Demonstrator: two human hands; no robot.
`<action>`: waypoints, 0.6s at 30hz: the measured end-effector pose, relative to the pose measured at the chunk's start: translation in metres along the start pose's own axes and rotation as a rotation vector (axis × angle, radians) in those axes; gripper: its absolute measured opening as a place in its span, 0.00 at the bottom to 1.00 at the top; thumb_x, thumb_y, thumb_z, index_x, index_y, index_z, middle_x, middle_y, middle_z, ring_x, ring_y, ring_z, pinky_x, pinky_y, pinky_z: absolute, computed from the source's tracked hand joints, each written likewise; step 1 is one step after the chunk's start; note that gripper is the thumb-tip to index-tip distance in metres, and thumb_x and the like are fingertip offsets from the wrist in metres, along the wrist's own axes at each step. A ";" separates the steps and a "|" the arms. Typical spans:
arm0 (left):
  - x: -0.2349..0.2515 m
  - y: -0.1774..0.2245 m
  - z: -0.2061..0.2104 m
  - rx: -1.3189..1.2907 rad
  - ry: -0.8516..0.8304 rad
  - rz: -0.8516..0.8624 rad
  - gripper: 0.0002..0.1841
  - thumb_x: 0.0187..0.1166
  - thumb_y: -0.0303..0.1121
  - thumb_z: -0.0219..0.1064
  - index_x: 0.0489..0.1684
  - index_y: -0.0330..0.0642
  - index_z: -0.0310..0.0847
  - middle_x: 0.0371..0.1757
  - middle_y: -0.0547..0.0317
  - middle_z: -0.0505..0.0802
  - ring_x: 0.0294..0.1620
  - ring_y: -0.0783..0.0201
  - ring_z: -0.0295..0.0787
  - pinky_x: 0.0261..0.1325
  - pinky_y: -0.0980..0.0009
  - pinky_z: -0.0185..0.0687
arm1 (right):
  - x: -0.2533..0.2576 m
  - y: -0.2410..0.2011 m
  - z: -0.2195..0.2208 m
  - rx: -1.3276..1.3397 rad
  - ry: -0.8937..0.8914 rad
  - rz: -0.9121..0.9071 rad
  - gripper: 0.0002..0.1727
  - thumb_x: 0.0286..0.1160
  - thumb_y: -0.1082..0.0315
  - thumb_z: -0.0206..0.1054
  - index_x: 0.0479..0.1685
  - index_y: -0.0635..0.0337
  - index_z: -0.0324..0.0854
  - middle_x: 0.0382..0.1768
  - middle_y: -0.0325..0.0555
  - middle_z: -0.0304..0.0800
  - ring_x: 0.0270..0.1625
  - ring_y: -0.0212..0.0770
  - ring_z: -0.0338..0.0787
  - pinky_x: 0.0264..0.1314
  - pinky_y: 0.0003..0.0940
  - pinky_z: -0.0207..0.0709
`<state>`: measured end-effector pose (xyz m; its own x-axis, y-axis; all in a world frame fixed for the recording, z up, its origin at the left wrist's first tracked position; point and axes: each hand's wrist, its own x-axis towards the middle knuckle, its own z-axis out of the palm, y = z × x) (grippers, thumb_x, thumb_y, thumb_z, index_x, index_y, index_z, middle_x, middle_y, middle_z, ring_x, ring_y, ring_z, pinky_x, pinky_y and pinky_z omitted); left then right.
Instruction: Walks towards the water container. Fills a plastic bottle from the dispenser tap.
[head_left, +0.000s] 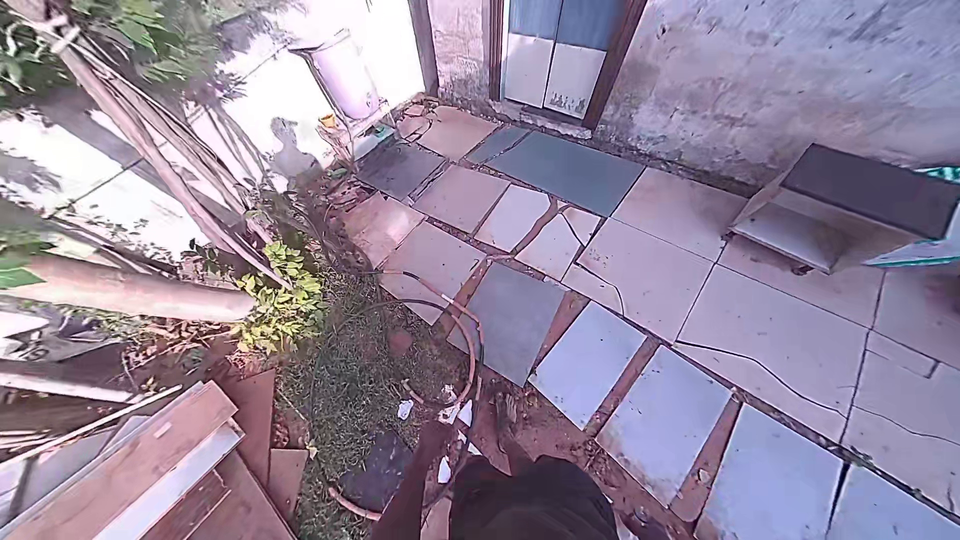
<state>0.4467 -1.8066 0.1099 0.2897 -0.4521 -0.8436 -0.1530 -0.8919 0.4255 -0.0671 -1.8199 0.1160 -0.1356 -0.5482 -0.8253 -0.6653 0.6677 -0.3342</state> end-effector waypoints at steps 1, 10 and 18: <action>0.014 0.013 -0.008 0.099 -0.023 -0.040 0.25 0.90 0.48 0.57 0.70 0.34 0.81 0.60 0.39 0.93 0.56 0.46 0.93 0.62 0.47 0.86 | 0.037 -0.037 -0.023 0.044 0.098 -0.017 0.32 0.77 0.50 0.74 0.69 0.70 0.81 0.68 0.69 0.84 0.74 0.63 0.82 0.78 0.64 0.70; 0.147 0.115 -0.095 -0.259 0.052 -0.281 0.22 0.91 0.45 0.59 0.66 0.34 0.82 0.54 0.39 0.93 0.49 0.47 0.91 0.54 0.47 0.86 | 0.245 -0.420 -0.147 -0.065 0.203 -0.328 0.26 0.75 0.59 0.77 0.68 0.66 0.83 0.65 0.66 0.87 0.70 0.60 0.85 0.75 0.62 0.73; 0.310 0.344 -0.234 -0.114 -0.100 -0.368 0.25 0.91 0.45 0.60 0.74 0.32 0.77 0.64 0.31 0.89 0.62 0.38 0.90 0.67 0.42 0.83 | 0.336 -0.701 -0.137 -0.140 0.029 -0.263 0.25 0.73 0.63 0.79 0.66 0.67 0.83 0.63 0.62 0.89 0.69 0.53 0.87 0.78 0.53 0.75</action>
<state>0.7051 -2.2553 0.0717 0.2117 -0.1042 -0.9718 0.0510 -0.9918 0.1175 0.2531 -2.5408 0.1354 0.0352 -0.7088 -0.7046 -0.7751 0.4257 -0.4669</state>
